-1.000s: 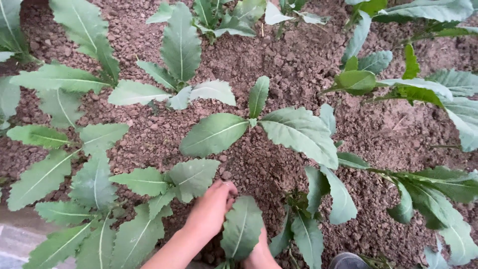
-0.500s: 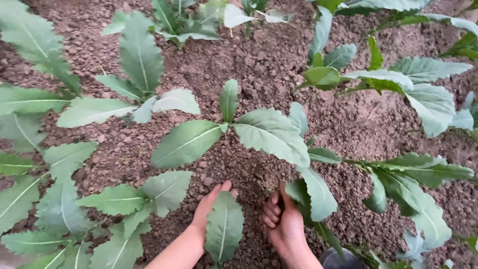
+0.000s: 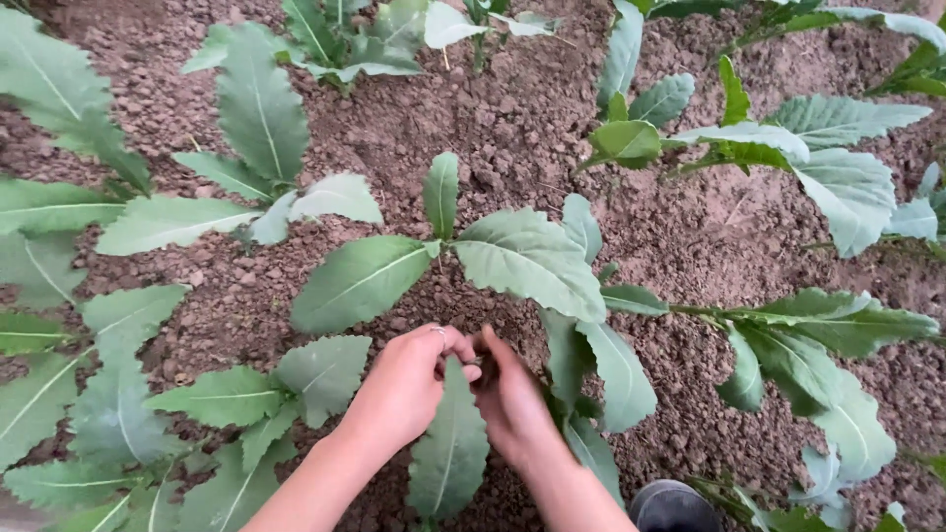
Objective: Picking small vegetable leaves from a garden bed and collecting them in a plastic bag.
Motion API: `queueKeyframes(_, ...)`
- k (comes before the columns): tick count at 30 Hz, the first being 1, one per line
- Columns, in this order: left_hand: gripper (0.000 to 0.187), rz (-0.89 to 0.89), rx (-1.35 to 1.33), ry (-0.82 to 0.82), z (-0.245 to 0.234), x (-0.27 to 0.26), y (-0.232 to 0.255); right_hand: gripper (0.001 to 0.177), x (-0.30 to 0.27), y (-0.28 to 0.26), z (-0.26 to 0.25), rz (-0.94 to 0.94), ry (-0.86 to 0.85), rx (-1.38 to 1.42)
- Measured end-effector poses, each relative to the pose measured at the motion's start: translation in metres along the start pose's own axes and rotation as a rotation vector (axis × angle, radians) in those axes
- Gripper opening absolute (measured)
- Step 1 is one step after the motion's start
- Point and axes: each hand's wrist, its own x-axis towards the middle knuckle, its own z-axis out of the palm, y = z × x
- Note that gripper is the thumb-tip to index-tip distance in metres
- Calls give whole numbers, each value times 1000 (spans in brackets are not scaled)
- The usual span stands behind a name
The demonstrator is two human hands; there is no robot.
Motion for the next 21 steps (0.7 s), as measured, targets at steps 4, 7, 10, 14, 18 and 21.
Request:
queueKeyframes(4, 35, 138, 71, 104, 1, 1, -7, 30, 30, 0, 6, 151, -281, 311)
queueKeyframes(7, 23, 139, -161, 236, -7, -12, 0, 31, 47, -16, 3, -61, -190, -36)
queueKeyframes(10, 14, -184, -332, -90, -7, -29, 15, 37, 53, -52, 3, 33, -218, -129)
queueKeyframes(14, 25, -273, -467, -467, 20, -48, 6, 36, 47, -82, 9, 29, -147, -765)
queueKeyframes(18, 30, -117, 204, -400, 72, -42, -25, 28, 52, -78, -6, -98, -84, -1746)
queueKeyframes(21, 31, 10, 640, -343, 97, -36, -38, 15, 46, -68, -9, 7, 55, -1980)
